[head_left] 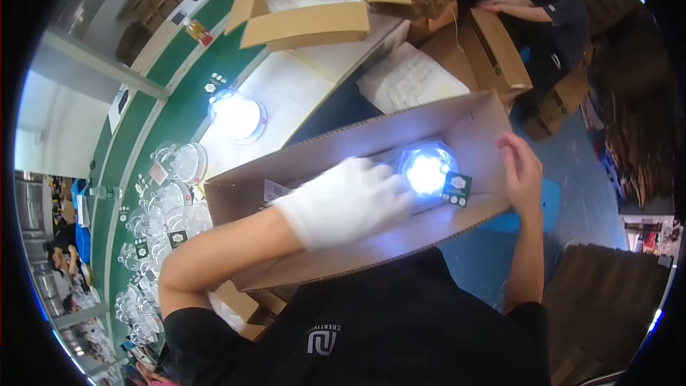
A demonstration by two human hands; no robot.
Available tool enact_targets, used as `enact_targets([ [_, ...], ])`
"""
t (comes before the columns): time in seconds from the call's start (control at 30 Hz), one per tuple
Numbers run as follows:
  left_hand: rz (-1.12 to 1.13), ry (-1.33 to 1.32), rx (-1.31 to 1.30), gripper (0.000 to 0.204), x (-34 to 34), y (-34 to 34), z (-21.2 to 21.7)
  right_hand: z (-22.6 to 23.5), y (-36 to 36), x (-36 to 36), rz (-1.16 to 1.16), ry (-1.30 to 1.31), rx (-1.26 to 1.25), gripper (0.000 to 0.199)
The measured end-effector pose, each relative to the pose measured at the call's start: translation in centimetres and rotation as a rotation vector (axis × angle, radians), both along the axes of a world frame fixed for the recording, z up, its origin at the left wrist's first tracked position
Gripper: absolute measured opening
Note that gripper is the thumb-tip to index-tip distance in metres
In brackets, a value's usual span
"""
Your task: Packing decorative cloche LED light fixtures into boxes at an assembly line.
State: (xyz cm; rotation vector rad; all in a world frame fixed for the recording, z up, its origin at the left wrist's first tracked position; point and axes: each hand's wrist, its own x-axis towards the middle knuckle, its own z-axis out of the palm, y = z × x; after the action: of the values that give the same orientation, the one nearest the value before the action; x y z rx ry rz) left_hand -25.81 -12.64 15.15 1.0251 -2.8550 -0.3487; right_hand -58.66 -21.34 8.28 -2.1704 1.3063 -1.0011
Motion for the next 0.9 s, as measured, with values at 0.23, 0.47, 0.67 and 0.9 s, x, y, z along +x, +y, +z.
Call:
enact_targets([
  [0.23, 1.020, 0.156, -0.250, 0.062, 16.1, 8.8, -2.3, -1.2, 0.4, -1.6, -0.078, 0.192, -0.117, 0.026],
  [0.47, 1.173, 0.385, -0.019, 0.038, 17.9, 11.6, -8.9, -0.5, -1.4, 0.0, -0.124, 0.258, -0.257, 0.027],
  [0.67, 1.359, 0.398, 0.076, 0.042, 18.9, 14.0, -10.9, 0.0, -1.7, 0.0, -0.040, 0.044, -0.107, 0.024],
  [0.9, 1.732, 0.311, -0.044, 0.049, 15.8, 16.5, -11.6, 0.1, -5.3, -3.8, 0.159, -0.271, 0.129, 0.021],
])
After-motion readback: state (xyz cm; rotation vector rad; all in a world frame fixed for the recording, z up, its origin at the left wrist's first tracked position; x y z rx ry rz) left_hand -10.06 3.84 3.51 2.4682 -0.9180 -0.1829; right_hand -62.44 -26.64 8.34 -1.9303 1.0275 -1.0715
